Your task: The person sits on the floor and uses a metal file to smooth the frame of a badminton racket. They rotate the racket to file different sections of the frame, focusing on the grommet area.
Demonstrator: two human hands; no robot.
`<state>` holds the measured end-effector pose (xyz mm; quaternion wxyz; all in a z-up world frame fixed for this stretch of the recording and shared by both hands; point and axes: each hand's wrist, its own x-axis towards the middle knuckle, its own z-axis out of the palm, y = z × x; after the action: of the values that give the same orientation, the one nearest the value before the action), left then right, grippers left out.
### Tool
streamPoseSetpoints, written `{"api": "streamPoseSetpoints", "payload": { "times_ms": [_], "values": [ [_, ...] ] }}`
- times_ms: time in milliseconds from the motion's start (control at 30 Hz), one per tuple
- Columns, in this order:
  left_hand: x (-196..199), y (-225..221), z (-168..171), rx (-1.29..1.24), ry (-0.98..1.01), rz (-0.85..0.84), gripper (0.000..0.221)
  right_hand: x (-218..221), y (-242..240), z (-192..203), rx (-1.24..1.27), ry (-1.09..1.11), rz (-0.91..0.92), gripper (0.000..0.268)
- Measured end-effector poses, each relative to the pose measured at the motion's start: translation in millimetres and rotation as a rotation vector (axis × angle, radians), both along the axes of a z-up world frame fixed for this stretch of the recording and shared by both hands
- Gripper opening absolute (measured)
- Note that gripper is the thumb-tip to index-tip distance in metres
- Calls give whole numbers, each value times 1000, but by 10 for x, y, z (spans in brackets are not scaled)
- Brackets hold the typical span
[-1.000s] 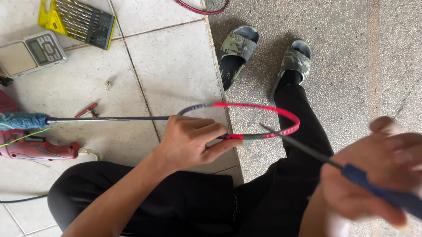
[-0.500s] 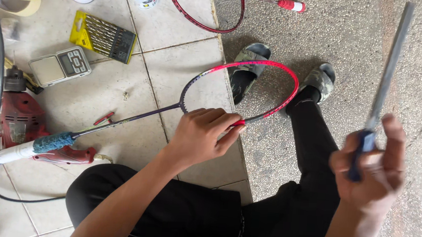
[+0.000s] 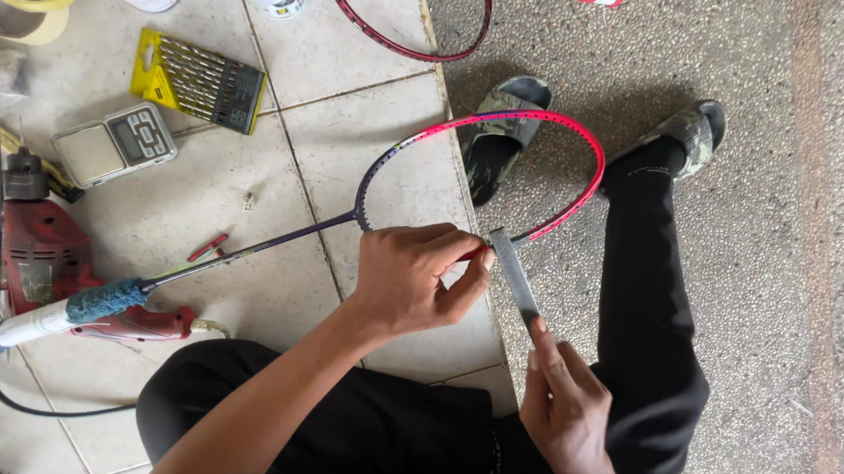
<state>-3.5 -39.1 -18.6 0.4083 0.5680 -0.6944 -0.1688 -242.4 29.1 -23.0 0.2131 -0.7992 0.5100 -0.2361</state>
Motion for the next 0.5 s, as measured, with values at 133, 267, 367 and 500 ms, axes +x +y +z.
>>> {"api": "streamPoseSetpoints", "payload": {
  "times_ms": [133, 267, 367, 500],
  "values": [
    [-18, -24, 30, -6, 11, 45, 16, 181, -253, -74, -7, -52, 33, 43],
    [13, -97, 128, 4, 164, 27, 12, 489, -687, 145, -83, -174, 43, 44],
    [-4, -76, 103, 7, 151, 25, 12, 442, -584, 104, -47, -184, 26, 48],
    [-9, -64, 22, 2, 120, 27, 11, 206, -284, 37, 24, -138, 7, 47]
  ]
}}
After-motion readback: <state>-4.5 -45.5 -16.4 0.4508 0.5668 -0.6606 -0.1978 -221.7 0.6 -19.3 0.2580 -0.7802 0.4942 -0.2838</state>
